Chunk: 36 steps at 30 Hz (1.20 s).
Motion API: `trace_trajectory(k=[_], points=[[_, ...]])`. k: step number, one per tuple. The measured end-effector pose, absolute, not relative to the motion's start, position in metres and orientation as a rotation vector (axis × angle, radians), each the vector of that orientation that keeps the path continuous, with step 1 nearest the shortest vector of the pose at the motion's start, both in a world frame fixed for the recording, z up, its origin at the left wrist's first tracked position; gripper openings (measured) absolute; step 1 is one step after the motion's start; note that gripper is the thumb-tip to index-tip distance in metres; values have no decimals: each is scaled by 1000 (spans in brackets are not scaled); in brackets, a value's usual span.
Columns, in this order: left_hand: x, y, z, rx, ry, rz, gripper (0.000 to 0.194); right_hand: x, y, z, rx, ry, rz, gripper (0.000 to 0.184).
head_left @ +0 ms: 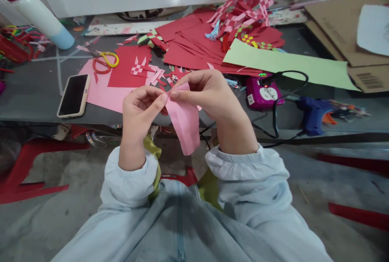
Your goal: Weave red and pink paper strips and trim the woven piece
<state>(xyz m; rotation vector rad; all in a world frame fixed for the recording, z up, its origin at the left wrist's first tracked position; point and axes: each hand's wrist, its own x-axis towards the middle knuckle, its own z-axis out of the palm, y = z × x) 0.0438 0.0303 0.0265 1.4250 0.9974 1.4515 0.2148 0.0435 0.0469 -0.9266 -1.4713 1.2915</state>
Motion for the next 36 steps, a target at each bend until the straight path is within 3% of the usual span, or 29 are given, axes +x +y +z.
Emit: trace_trajectory(k=[13,23,36], points=[[48,25,28,1296,911,1508,19,205,41,50,-951,-1445,1272,24],[54,23,35,1160,992,1502,29,195,40,51,-947,-1430,1190,21],[52,25,33,1037,923,1535,17,196,43,42,-906,-1451,1081,7]])
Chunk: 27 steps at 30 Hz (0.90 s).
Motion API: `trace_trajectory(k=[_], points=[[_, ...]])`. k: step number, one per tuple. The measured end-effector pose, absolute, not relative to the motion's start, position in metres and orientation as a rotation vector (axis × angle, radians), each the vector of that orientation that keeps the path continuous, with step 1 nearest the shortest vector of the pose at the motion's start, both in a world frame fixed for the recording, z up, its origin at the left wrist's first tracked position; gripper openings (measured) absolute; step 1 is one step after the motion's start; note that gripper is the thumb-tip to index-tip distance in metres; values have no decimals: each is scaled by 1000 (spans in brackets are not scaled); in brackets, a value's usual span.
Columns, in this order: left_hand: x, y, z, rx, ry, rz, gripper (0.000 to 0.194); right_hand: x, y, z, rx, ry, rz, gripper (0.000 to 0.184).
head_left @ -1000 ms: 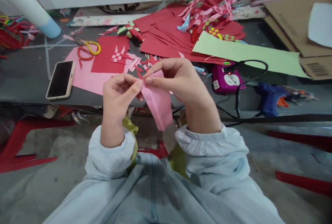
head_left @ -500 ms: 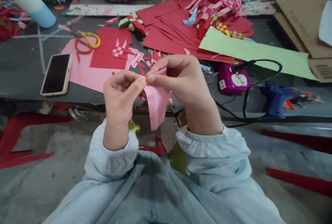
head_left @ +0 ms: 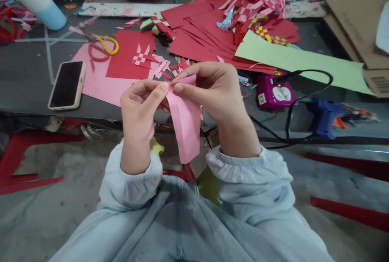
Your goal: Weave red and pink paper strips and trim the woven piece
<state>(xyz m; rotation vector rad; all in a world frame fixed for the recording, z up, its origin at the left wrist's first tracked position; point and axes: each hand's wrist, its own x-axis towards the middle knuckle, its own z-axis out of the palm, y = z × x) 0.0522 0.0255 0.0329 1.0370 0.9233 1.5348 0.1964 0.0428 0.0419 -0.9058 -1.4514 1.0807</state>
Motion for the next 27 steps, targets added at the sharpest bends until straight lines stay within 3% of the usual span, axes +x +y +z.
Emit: trace_trajectory(k=[21,27], points=[[52,28,20,1195,997,1645,17,193,46,29,-869,-1275,1233,12],[56,28,19,1114,925,1706,9,191,46,27,-832,-1252,1221,13]])
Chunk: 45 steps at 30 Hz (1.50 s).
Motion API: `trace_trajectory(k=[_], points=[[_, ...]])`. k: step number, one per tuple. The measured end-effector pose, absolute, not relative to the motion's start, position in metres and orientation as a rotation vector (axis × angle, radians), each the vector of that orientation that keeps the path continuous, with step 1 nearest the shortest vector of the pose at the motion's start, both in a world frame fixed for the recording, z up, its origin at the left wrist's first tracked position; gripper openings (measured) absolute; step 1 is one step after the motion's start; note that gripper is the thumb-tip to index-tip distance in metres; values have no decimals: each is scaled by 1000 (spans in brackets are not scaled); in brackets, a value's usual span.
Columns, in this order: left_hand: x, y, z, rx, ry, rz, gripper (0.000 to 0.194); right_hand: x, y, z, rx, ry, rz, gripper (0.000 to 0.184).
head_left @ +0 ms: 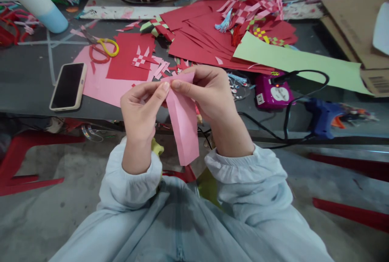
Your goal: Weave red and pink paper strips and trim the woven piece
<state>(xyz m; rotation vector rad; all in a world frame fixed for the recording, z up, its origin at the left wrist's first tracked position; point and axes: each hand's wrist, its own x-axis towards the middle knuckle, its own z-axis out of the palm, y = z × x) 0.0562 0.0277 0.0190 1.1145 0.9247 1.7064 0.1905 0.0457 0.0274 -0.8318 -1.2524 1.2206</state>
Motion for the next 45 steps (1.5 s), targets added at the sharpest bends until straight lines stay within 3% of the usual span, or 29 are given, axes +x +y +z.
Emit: trace_trajectory(k=[16,29,45], points=[[56,33,18,1088,1008,1668,27,193,49,23,-869,-1294,1229,26],[54,35,14,1116,1018,1631,25,192,49,21,-909,-1244,1268,34],[52,37,16,1061,990,1583,28,194,49,23,-911,-1231,1277,28]])
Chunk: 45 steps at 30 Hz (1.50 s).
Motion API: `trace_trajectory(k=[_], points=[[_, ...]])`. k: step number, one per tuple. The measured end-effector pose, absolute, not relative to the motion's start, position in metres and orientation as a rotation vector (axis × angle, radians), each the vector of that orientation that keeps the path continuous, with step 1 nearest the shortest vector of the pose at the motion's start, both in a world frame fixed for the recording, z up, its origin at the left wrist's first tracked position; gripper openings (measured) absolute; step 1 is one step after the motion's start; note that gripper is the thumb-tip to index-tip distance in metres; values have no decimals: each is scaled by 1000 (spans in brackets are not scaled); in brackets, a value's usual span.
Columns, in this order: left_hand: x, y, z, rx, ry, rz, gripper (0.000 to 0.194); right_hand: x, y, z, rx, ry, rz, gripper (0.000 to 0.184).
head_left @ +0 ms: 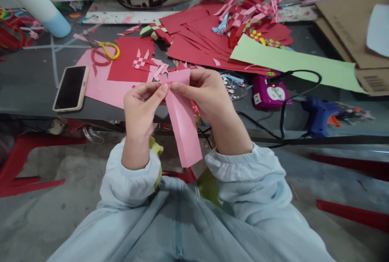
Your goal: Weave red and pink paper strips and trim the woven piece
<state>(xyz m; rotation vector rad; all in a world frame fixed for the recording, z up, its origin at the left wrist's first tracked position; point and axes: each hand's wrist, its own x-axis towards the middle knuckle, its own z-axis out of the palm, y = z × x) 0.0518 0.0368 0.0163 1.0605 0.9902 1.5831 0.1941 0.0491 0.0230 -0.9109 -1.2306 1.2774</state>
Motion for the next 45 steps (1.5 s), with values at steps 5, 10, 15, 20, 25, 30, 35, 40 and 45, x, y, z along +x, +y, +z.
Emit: trace_trajectory(k=[5,10,15,20,25,30,35,40,45], points=[[53,38,14,1080,1016,1605,28,194,50,24,-909,-1249,1287,30],[56,39,12,1066,1044,1635,31,191,50,21,-880,-1222,1289,27],[55,39,13,1043,1049,1628,31,190,51,18,-886,-1192,1285,26],[50,39,11,1116,998,1522,24,193,53,16,-886,-1188,1283,28],[50,40,9,1116,1010,1534,24,193,53,21,-907,-1221,1314,32],[53,40,9,1085,1015,1577,23,192,52,20,-880,-1218,1313,28],[55,39,10,1044,990,1589,22,191,52,17,-869,-1180,1319,29],[52,39,12,1011,966,1533,26,191,53,15,-860,-1155,1326,26],[49,40,12,1025,969,1475,25,193,54,16,-894,-1144,1362,29]])
